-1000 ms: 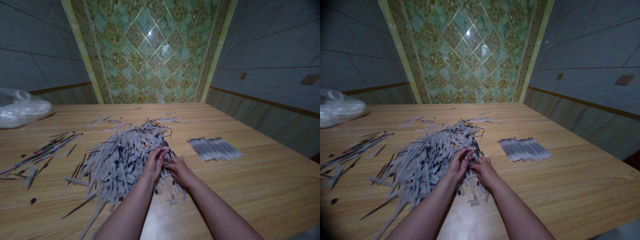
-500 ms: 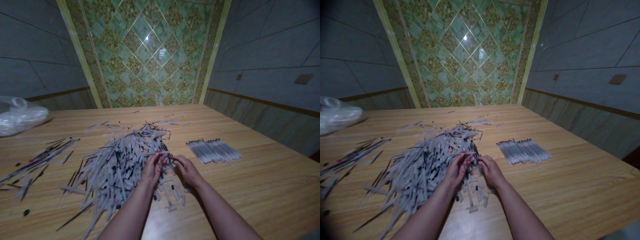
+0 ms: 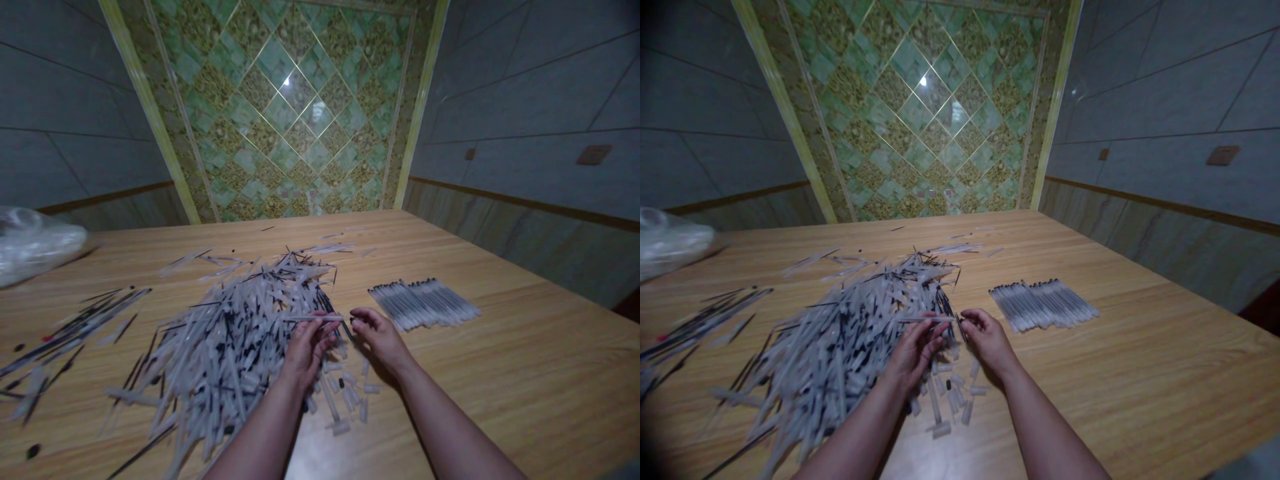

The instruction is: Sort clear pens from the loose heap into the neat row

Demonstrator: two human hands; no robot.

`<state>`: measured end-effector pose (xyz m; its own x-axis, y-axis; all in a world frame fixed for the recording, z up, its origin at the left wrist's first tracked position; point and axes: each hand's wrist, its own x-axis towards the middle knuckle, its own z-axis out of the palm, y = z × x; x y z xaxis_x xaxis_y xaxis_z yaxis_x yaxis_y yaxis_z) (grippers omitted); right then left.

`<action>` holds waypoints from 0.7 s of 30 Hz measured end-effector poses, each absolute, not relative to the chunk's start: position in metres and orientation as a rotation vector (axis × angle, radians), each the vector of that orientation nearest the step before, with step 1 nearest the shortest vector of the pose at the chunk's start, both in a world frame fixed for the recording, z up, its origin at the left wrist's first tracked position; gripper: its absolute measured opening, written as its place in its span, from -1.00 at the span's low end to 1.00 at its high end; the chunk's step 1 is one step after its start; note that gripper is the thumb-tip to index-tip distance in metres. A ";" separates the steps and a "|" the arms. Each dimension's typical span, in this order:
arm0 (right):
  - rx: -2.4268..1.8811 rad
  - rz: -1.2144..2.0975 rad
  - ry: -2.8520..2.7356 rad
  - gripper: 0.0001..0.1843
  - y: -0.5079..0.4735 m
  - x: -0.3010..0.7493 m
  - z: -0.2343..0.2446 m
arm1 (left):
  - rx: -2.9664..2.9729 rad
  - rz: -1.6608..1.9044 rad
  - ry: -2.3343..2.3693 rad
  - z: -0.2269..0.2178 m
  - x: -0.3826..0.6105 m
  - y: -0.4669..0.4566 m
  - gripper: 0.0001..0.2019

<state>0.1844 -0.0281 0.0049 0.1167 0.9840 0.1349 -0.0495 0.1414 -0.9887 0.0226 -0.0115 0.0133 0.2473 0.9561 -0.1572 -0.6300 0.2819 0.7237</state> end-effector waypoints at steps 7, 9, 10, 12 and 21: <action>-1.137 0.974 -1.193 -0.74 -0.028 0.185 0.007 | 0.589 1.152 0.670 0.013 0.025 -0.013 -0.80; -1.151 0.945 -1.225 -0.74 -0.029 0.185 0.007 | 0.595 1.147 0.665 0.012 0.026 -0.014 -0.80; -1.158 0.928 -1.243 -0.73 -0.029 0.185 0.007 | 0.597 1.146 0.664 0.012 0.026 -0.014 -0.80; -1.174 0.891 -1.280 -0.73 -0.030 0.186 0.006 | 0.602 1.144 0.661 0.011 0.027 -0.015 -0.79; -1.174 0.732 -1.358 -0.78 -0.028 0.188 0.003 | 0.594 1.143 0.686 0.010 0.029 -0.015 -0.77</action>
